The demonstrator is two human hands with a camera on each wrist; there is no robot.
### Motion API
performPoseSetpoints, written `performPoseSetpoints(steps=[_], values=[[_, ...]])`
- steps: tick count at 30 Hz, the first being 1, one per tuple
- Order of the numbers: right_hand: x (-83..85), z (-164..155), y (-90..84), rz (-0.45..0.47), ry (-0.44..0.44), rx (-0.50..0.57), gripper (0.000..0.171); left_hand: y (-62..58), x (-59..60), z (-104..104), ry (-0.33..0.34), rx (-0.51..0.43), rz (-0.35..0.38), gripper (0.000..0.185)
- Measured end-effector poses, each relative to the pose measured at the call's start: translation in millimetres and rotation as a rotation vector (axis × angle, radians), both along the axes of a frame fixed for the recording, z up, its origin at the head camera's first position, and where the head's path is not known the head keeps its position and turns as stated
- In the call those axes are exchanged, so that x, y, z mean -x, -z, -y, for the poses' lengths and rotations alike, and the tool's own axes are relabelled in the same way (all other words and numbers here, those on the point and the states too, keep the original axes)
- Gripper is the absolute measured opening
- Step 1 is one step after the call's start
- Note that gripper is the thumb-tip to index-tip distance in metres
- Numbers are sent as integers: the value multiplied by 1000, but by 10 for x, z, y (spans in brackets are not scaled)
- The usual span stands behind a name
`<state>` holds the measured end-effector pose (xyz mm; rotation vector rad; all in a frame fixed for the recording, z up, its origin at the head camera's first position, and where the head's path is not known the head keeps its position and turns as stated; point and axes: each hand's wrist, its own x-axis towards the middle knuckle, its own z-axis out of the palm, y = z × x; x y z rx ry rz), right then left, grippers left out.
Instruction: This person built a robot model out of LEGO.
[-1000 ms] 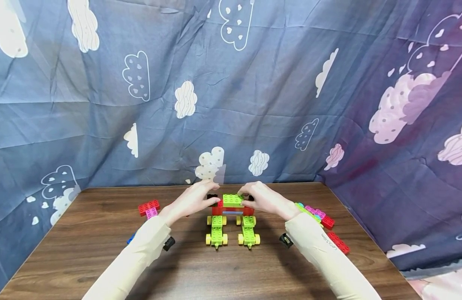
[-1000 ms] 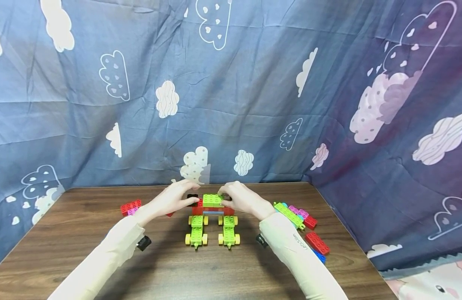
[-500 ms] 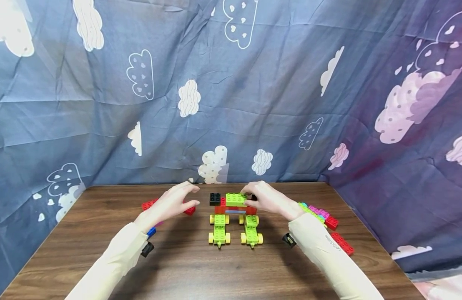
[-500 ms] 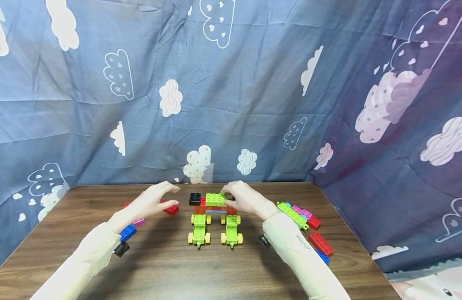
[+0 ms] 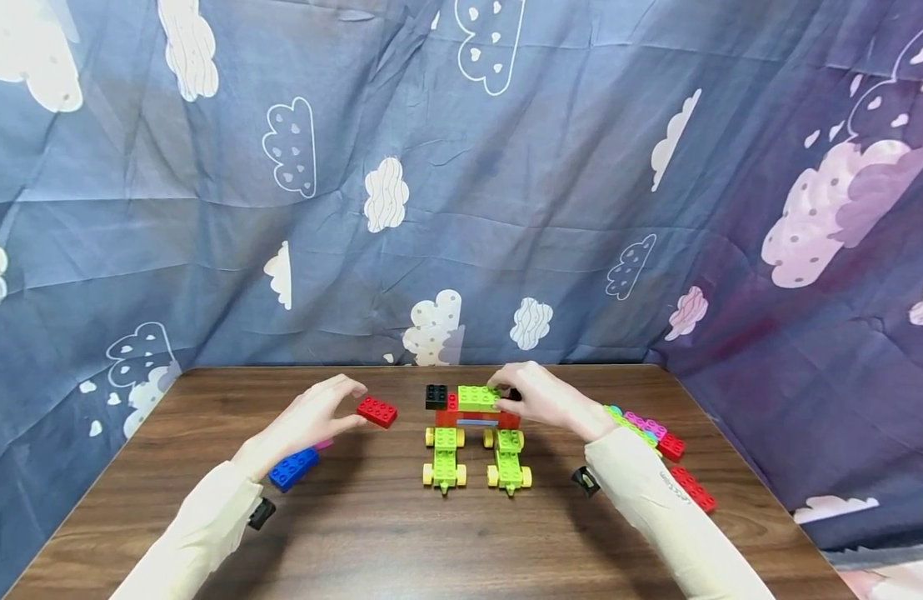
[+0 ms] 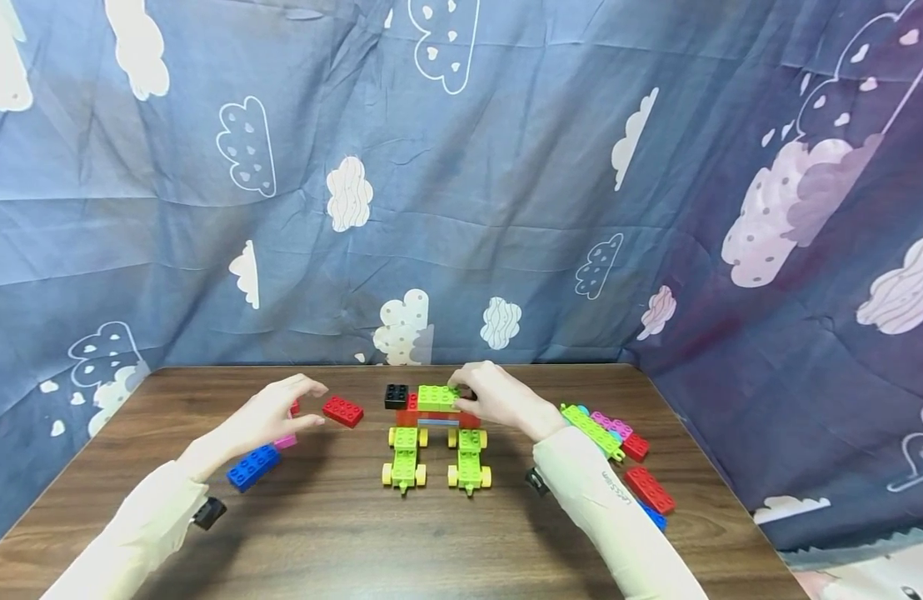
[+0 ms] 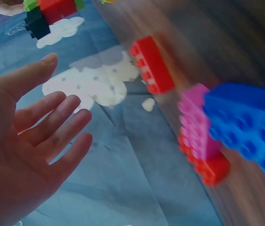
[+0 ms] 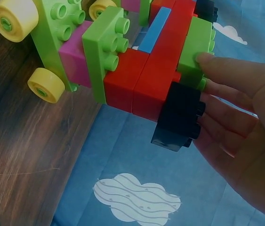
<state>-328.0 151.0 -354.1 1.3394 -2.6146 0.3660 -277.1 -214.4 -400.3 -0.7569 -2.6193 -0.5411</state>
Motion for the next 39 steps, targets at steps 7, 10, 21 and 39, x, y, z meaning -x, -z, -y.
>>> performPoseSetpoints(steps=[7,10,21,39], values=[[1,-9,12,-15,6,0,20,110,-98,221,-12,26,32,35],[4,-8,16,-18,7,0,20,148,-132,298,-24,29,42,34],[-16,-13,5,16,13,-1,20,280,-212,539,-167,82,150,42],[-9,-16,15,-2,3,-3,20,333,-306,557,-145,126,391,38]])
